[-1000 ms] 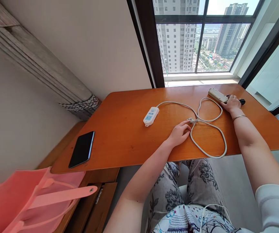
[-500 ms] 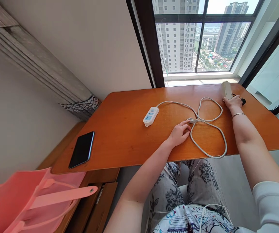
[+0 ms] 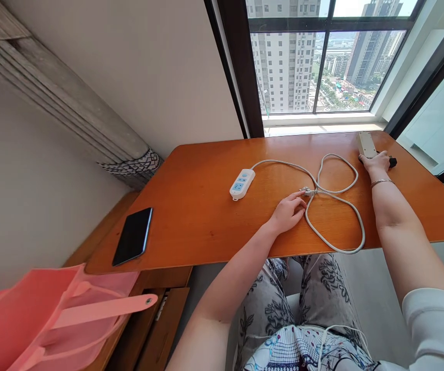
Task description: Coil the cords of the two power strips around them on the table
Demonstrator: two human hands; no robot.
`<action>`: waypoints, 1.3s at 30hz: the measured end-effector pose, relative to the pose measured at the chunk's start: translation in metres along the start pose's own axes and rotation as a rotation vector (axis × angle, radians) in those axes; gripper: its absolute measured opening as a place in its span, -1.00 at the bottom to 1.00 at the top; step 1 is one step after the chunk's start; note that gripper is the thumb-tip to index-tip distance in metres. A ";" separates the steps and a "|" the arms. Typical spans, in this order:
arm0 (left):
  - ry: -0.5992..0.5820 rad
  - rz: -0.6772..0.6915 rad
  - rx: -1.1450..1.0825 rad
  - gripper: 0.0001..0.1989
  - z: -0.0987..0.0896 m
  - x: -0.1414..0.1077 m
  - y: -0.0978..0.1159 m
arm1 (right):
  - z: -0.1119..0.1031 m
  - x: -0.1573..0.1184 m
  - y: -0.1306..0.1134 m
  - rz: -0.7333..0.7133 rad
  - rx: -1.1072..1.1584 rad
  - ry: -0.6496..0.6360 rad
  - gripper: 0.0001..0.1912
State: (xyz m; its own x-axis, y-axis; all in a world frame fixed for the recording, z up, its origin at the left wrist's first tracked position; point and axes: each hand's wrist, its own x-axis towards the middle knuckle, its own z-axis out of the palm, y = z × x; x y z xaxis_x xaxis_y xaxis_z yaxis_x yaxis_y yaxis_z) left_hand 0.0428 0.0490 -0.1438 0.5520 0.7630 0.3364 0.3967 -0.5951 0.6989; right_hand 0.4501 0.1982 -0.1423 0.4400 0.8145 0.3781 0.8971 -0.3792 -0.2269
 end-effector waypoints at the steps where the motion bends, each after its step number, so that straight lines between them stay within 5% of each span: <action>1: 0.000 0.000 0.001 -0.87 0.000 0.000 0.000 | 0.001 0.000 0.001 0.054 0.035 0.013 -0.05; 5: -0.010 -0.009 0.009 -0.87 -0.001 0.001 0.001 | -0.005 -0.003 -0.006 0.217 0.158 -0.038 -0.01; 9: -0.011 -0.011 0.007 -0.87 -0.001 0.001 0.002 | -0.017 -0.017 -0.007 0.149 0.152 -0.106 -0.06; 14: -0.004 -0.005 0.007 -0.86 0.000 0.002 0.000 | -0.030 -0.033 0.016 0.055 0.193 -0.043 -0.35; 22: -0.007 -0.006 0.018 -0.86 0.000 0.003 -0.001 | -0.040 -0.036 0.038 -0.075 -0.099 -0.201 -0.50; 33: -0.007 -0.016 0.001 -0.86 -0.002 0.002 0.001 | -0.042 -0.029 0.022 -0.263 -0.325 -0.228 -0.56; 39: 0.001 -0.005 -0.001 -0.86 -0.002 0.003 0.000 | -0.050 -0.041 -0.006 -0.303 -0.234 -0.169 -0.60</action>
State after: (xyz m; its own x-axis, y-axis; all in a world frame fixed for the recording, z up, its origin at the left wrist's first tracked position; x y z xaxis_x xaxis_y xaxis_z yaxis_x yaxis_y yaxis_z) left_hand 0.0430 0.0514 -0.1418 0.5492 0.7662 0.3337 0.3987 -0.5912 0.7012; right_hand 0.4287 0.1447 -0.1113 0.1591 0.9578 0.2395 0.9787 -0.1849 0.0897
